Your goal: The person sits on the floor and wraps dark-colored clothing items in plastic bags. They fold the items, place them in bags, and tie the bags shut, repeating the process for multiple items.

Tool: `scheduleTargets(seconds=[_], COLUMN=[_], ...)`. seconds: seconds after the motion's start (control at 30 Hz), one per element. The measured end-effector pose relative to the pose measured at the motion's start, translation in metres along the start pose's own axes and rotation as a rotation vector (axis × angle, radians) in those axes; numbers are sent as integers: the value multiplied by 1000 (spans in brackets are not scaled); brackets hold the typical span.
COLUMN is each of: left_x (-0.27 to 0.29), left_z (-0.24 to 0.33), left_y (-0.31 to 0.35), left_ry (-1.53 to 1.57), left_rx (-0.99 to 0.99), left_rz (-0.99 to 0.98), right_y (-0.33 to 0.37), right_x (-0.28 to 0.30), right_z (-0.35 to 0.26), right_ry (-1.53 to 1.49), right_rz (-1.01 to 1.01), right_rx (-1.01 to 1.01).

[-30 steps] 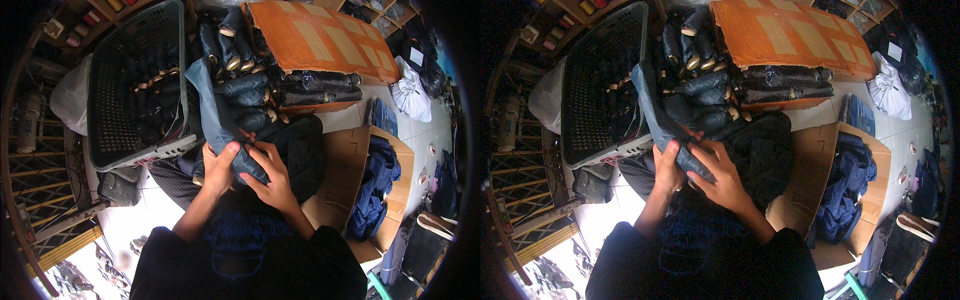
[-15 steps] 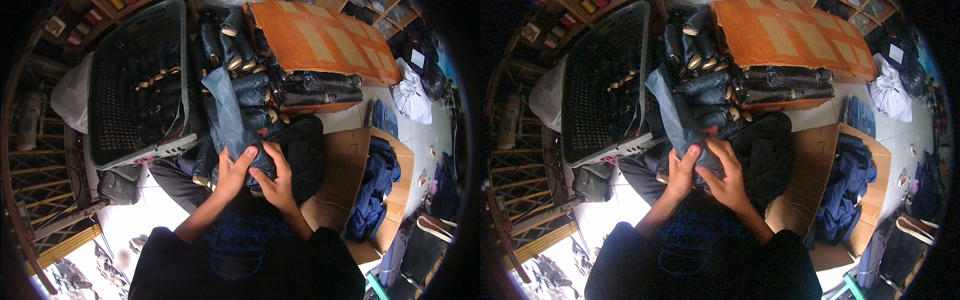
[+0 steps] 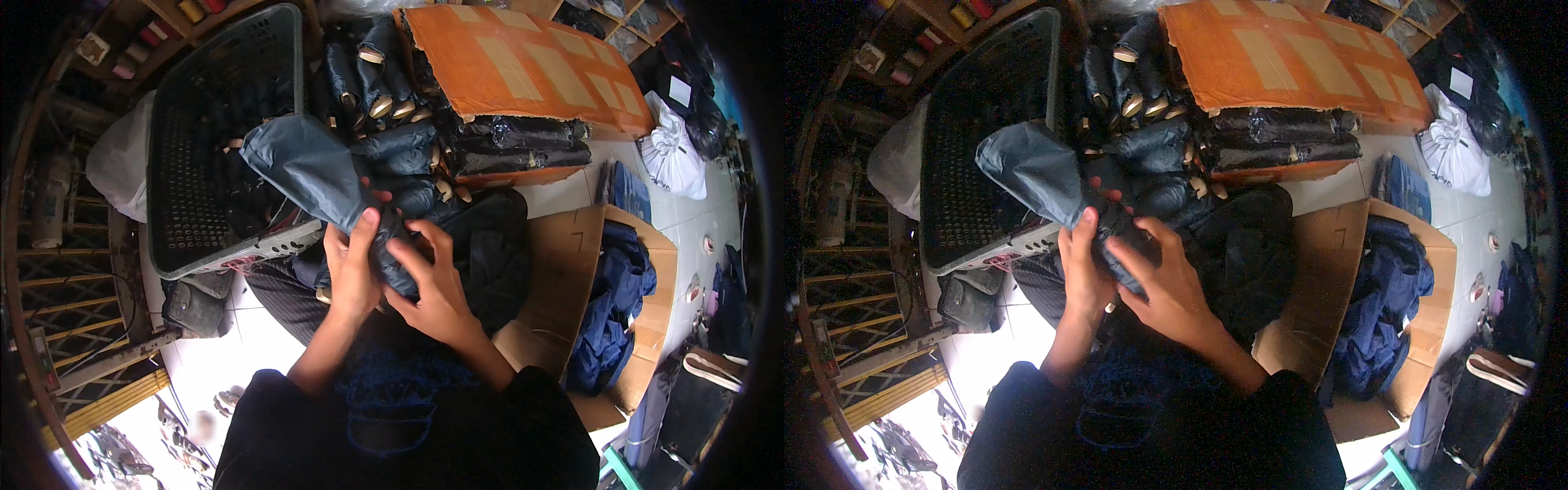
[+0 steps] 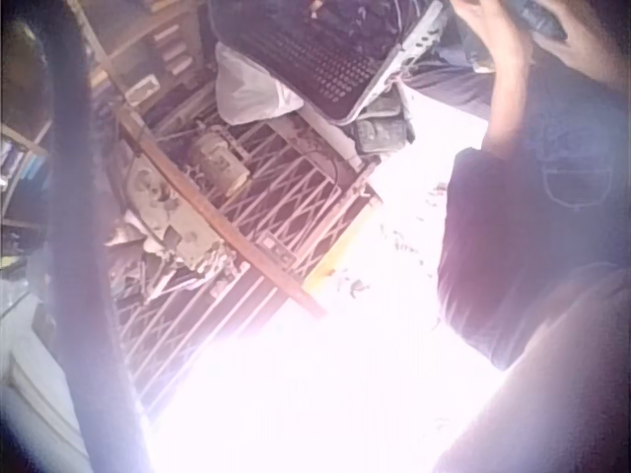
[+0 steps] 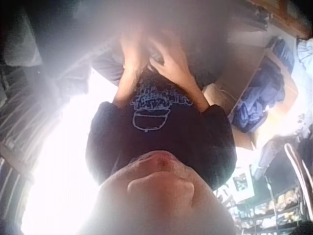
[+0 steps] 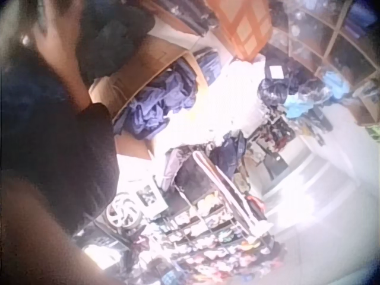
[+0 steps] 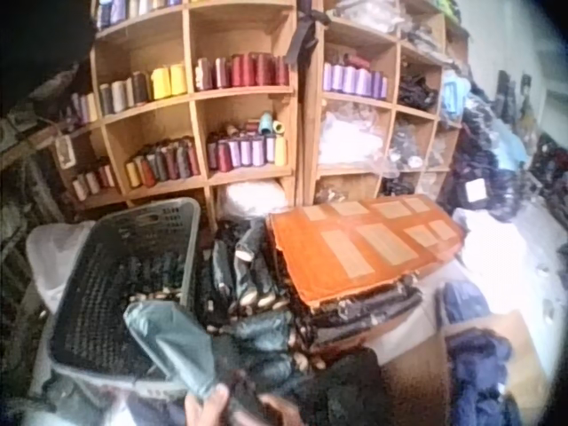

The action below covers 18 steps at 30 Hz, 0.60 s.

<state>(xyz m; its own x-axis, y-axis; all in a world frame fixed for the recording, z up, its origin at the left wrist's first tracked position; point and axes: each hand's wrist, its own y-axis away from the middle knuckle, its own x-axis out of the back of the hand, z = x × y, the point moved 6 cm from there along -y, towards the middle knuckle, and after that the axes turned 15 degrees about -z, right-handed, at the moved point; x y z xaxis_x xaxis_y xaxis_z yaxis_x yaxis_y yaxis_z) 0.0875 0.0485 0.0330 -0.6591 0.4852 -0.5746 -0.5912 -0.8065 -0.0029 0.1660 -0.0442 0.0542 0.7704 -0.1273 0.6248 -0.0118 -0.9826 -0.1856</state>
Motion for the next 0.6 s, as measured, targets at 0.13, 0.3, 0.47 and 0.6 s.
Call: scheduleTargets(seconds=[0.13, 0.3, 0.47, 0.6], left_x=[-4, 3, 1, 5], left_z=[8, -1, -1, -13], left_y=[-1, -6, -4, 4], left_ry=[14, 191, 41, 60], left_rx=[6, 62, 82, 102], left_rz=[-91, -18, 60, 12], right_y=[-12, -6, -6, -4], right_x=[11, 0, -5, -6], right_z=[-1, 10, 12, 8], right_ry=[-125, -89, -78, -18], right_rz=[-4, 68, 70, 52], right_rx=[31, 149, 114, 69])
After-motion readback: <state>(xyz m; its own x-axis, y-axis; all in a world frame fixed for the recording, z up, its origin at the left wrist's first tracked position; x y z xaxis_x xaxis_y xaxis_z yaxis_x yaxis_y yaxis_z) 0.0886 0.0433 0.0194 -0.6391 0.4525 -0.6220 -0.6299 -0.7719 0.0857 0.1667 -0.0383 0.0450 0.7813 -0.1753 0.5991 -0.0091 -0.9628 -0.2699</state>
